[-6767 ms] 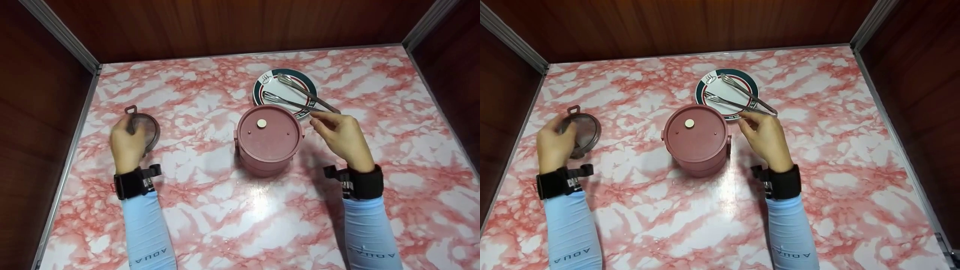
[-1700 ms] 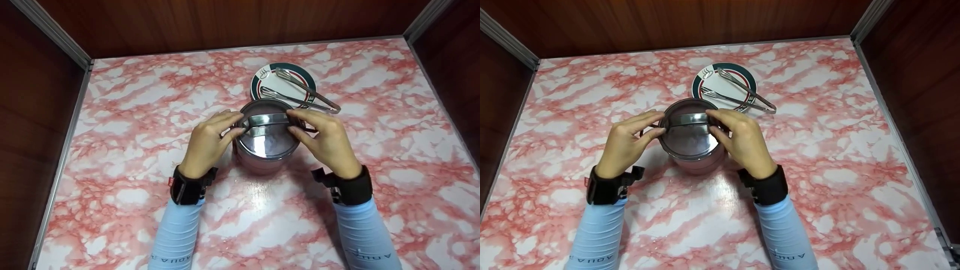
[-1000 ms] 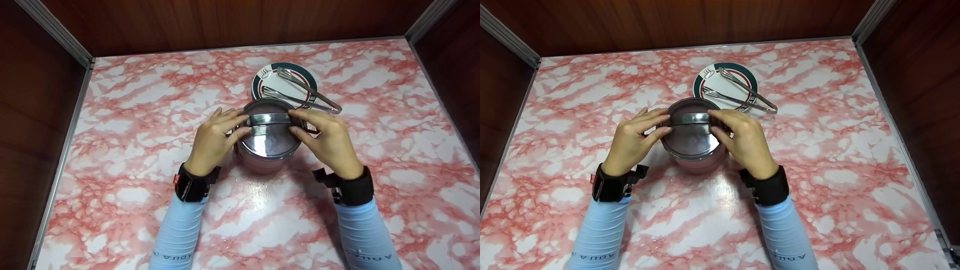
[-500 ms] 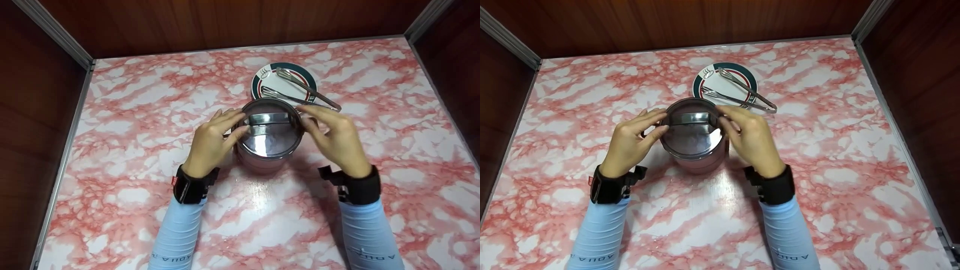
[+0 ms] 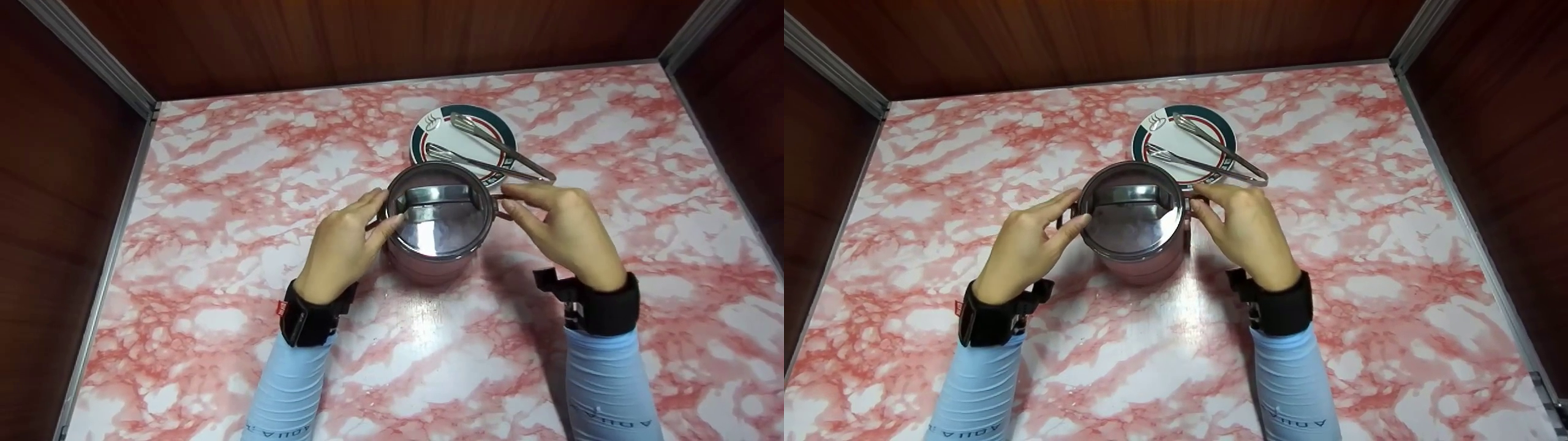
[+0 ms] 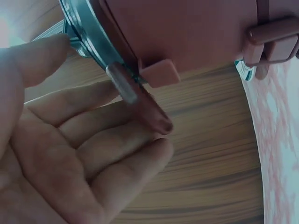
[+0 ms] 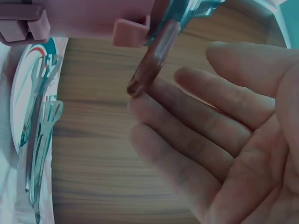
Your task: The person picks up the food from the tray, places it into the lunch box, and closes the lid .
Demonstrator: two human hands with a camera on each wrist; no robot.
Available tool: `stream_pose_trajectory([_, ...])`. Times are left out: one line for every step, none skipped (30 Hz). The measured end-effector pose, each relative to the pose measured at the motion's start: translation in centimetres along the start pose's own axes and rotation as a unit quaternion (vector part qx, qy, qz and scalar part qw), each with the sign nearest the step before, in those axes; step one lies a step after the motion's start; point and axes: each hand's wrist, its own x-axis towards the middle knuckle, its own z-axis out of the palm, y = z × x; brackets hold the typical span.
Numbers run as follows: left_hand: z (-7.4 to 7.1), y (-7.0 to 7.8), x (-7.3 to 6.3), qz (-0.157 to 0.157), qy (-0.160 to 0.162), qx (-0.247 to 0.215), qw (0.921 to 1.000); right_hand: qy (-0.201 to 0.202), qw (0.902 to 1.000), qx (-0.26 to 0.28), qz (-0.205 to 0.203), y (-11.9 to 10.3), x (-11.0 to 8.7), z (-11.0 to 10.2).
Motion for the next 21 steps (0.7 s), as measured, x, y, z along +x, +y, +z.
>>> stream_pose_trajectory([0.1,0.0,0.0,-0.003,-0.004,-0.004,1.0,-0.007,1.0,0.0,0.0,0.1,0.0,0.1])
stream_pose_trajectory([0.1,0.0,0.0,-0.006,-0.006,-0.009,0.9999,-0.014,0.9999,0.003,0.001,0.1,0.0,0.2])
stream_pose_trajectory([0.2,-0.1,0.0,-0.007,-0.007,-0.015,0.9998,-0.021,0.9997,0.007,0.003,0.2,0.0,0.2])
stream_pose_trajectory([0.3,-0.1,0.0,-0.011,-0.007,-0.021,0.9997,-0.029,0.9995,0.012,0.005,0.3,0.1,0.3])
stream_pose_trajectory([0.3,-0.1,0.0,-0.014,-0.006,-0.029,0.9995,-0.036,0.9992,0.015,0.007,0.4,0.1,0.4])
stream_pose_trajectory([0.4,-0.1,0.0,-0.018,-0.005,-0.036,0.9992,-0.042,0.9989,0.02,0.01,0.5,0.1,0.5])
stream_pose_trajectory([0.5,-0.1,0.0,-0.024,-0.005,-0.042,0.9988,-0.047,0.9985,0.023,0.013,0.6,0.2,0.6])
stream_pose_trajectory([0.5,-0.1,0.0,-0.031,-0.005,-0.048,0.9983,-0.052,0.9982,0.026,0.017,0.7,0.2,0.7])
stream_pose_trajectory([0.6,-0.1,0.0,-0.037,-0.004,-0.054,0.9979,-0.055,0.9979,0.027,0.02,0.8,0.2,0.7])
stream_pose_trajectory([0.6,-0.1,0.0,-0.045,-0.003,-0.057,0.9973,-0.056,0.9977,0.027,0.024,0.9,0.3,0.8])
stream_pose_trajectory([0.7,-0.2,0.0,-0.051,-0.002,-0.06,0.9969,-0.058,0.9976,0.027,0.028,1.0,0.3,0.8])
stream_pose_trajectory([0.7,-0.2,0.0,-0.058,-0.002,-0.061,0.9965,-0.058,0.9975,0.027,0.032,1.0,0.3,0.9])
stream_pose_trajectory([0.7,-0.2,0.0,-0.064,-0.002,-0.063,0.9959,-0.057,0.9973,0.027,0.035,1.1,0.3,0.9])
stream_pose_trajectory([0.8,-0.2,0.1,-0.07,-0.002,-0.065,0.9955,-0.057,0.9972,0.029,0.039,1.1,0.3,0.9])
stream_pose_trajectory([0.8,-0.2,0.1,-0.075,-0.003,-0.068,0.9949,-0.057,0.9968,0.033,0.044,1.1,0.4,0.9])
stream_pose_trajectory([0.8,-0.2,0.1,-0.08,-0.005,-0.071,0.9943,-0.057,0.9964,0.038,0.049,1.1,0.4,0.9])
stream_pose_trajectory([0.8,-0.2,0.2,-0.085,-0.007,-0.074,0.9936,-0.057,0.9959,0.044,0.055,1.0,0.4,1.0])
stream_pose_trajectory([0.7,-0.2,0.2,-0.089,-0.009,-0.078,0.993,-0.058,0.995,0.053,0.062,1.0,0.4,1.0])
stream_pose_trajectory([0.7,-0.2,0.2,-0.093,-0.012,-0.083,0.9922,-0.059,0.9937,0.066,0.069,0.9,0.4,1.0])
stream_pose_trajectory([0.7,-0.2,0.3,-0.097,-0.014,-0.087,0.9914,-0.06,0.9922,0.076,0.078,0.8,0.4,1.0])
stream_pose_trajectory([0.7,-0.2,0.3,-0.101,-0.015,-0.093,0.9905,-0.061,0.9906,0.086,0.087,0.7,0.4,1.0])
